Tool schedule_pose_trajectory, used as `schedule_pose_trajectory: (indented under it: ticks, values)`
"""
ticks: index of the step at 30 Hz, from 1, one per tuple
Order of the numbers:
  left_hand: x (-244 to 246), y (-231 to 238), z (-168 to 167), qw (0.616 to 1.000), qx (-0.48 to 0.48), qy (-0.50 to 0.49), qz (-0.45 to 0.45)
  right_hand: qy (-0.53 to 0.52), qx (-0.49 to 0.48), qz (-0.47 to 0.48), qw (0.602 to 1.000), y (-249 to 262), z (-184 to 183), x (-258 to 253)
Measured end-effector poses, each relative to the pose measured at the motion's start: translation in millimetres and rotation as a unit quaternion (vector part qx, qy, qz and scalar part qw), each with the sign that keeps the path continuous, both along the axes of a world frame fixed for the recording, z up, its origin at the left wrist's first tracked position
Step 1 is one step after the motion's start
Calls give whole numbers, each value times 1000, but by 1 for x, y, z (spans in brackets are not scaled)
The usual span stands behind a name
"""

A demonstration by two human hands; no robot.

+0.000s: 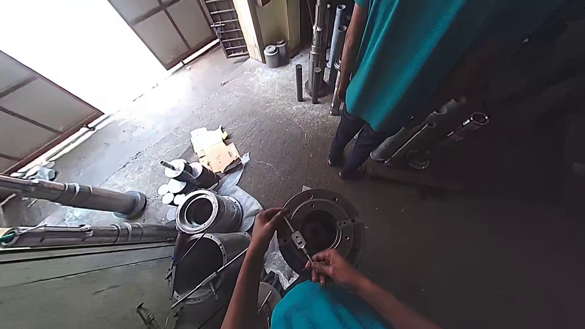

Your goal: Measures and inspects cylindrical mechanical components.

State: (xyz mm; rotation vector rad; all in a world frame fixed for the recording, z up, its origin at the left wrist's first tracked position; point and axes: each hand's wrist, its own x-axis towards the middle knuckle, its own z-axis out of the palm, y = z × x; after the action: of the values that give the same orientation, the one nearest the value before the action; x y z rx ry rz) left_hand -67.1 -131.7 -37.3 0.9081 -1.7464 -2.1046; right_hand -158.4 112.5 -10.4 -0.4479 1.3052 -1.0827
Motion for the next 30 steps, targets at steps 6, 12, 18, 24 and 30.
schedule_pose_trajectory:
  ticks: [6,12,18,24,30]
  values:
    - [-71,-12,29,946,-128,-119,-274,-89,12,-81,993,-45,-1,71]
    - [-92,5,47,870,-233,-148,-408,-132,-14,-141,981,-73,-3,88]
    - [-84,3,37,890,-259,-149,-346,-194,-21,-109,975,-63,-5,72]
    - [-52,-21,33,951,-175,-155,-201,-192,-43,-83,977,-22,-13,50]
    - [-90,11,48,843,-319,-129,-413,-157,-6,-152,976,-84,0,91]
